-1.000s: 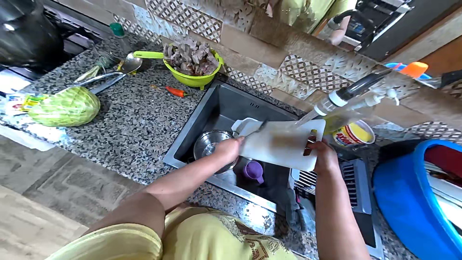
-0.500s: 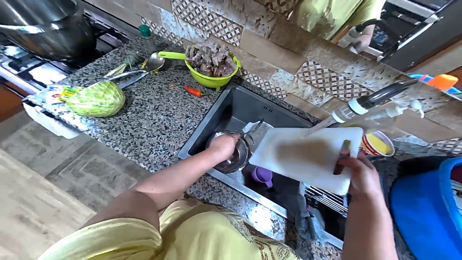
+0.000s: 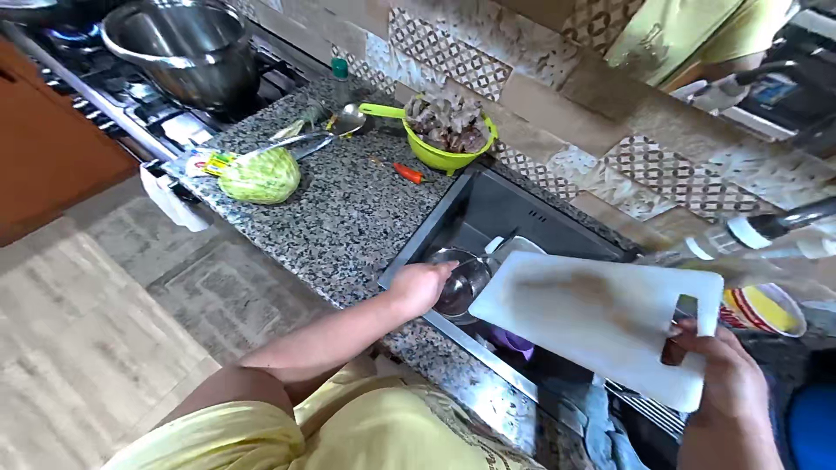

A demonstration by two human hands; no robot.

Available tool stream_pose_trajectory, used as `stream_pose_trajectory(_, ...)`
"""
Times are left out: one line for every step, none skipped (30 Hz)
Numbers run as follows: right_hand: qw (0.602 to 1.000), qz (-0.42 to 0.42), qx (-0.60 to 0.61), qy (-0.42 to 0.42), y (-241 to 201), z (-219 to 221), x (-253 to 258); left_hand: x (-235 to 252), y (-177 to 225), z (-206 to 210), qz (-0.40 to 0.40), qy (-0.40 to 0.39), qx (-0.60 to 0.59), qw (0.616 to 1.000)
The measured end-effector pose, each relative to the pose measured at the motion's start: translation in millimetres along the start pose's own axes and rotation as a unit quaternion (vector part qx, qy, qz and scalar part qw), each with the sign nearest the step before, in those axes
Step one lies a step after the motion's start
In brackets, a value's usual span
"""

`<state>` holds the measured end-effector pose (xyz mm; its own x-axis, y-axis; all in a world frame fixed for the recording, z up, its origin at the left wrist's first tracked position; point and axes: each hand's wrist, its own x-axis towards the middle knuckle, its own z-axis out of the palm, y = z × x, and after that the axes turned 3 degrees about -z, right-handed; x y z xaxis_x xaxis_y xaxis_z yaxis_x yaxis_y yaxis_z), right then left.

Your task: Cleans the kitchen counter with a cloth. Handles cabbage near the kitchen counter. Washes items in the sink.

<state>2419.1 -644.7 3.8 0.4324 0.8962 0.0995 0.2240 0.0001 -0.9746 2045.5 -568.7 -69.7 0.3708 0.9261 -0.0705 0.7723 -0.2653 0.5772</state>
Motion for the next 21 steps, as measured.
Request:
stream_pose_trajectory(1.000,-0.005,0.015,-0.006,-5.3,6.0,-4.4,-6.1,-10.5,-4.8,0.020,0.039,-0.009,0.999)
stream_pose_trajectory(0.999,-0.006,0.028,-0.018,-10.5,13.9,-8.5,-11.5,-22.5,-9.6,0.046,0.088,-0.014,0.995)
stream_pose_trajectory(0.999,-0.005,0.040,-0.028,-12.9,24.0,-11.6,-15.8,-34.5,-17.5,0.067,0.125,-0.016,0.990)
stream_pose_trajectory(0.998,-0.003,0.050,-0.030,-13.8,37.6,-14.0,-19.5,-46.4,-27.0,0.083,0.147,-0.016,0.986)
stream_pose_trajectory(0.998,0.000,0.059,-0.033,-13.6,51.8,-15.1,-22.4,-58.1,-36.6,0.093,0.156,-0.013,0.983)
stream_pose_trajectory(0.997,0.004,0.064,-0.034,-14.6,69.1,-16.1,-24.3,-70.3,-46.5,0.104,0.160,-0.006,0.982)
stream_pose_trajectory(0.997,0.011,0.065,-0.032,-17.5,90.2,-18.5,-25.9,-83.7,-55.7,0.119,0.165,0.003,0.979)
stream_pose_trajectory(0.997,0.017,0.071,-0.029,-20.9,113.3,-20.6,-28.0,-97.0,-65.9,0.130,0.159,0.008,0.979)
stream_pose_trajectory(0.996,0.027,0.076,-0.029,-25.2,137.4,-22.9,-29.8,-110.4,-77.0,0.141,0.154,0.014,0.978)
stream_pose_trajectory(0.996,0.037,0.076,-0.035,-27.7,160.4,-24.9,-32.0,-123.8,-88.3,0.149,0.145,0.019,0.978)
stream_pose_trajectory(0.995,0.047,0.076,-0.040,-28.5,182.4,-27.1,-34.5,-137.1,-98.9,0.151,0.132,0.022,0.979)
stream_pose_trajectory(0.994,0.055,0.081,-0.042,-27.5,204.3,-29.9,-36.7,-150.6,-108.9,0.151,0.119,0.023,0.981)
stream_pose_trajectory(0.993,0.062,0.090,-0.045,-24.0,225.5,-32.1,-38.0,-164.4,-118.2,0.151,0.108,0.023,0.982)
stream_pose_trajectory(0.992,0.068,0.093,-0.045,-19.8,246.2,-35.3,-38.4,-178.2,-126.0,0.152,0.101,0.022,0.983)
stream_pose_trajectory(0.992,0.075,0.093,-0.042,-15.4,266.6,-38.9,-39.1,-190.9,-133.3,0.147,0.088,0.021,0.985)
stream_pose_trajectory(0.992,0.083,0.093,-0.037,-10.5,285.9,-42.5,-40.1,-201.7,-140.7,0.136,0.067,0.021,0.988)
stream_pose_trajectory(0.991,0.091,0.089,-0.028,-5.1,303.2,-45.5,-40.8,-210.9,-148.2,0.122,0.042,0.022,0.991)
stream_pose_trajectory(0.991,0.104,0.084,-0.022,0.5,317.5,-49.2,-41.6,-218.2,-155.3,0.104,0.014,0.024,0.994)
stream_pose_trajectory(0.990,0.119,0.078,-0.012,5.2,331.0,-52.9,-42.1,-224.8,-160.7,0.090,-0.009,0.028,0.995)
stream_pose_trajectory(0.988,0.134,0.070,0.002,6.7,344.7,-56.3,-42.1,-230.2,-164.9,0.081,-0.024,0.032,0.996)
stream_pose_trajectory(0.987,0.149,0.063,0.021,7.9,357.3,-57.7,-41.4,-234.0,-169.3,0.070,-0.044,0.038,0.996)
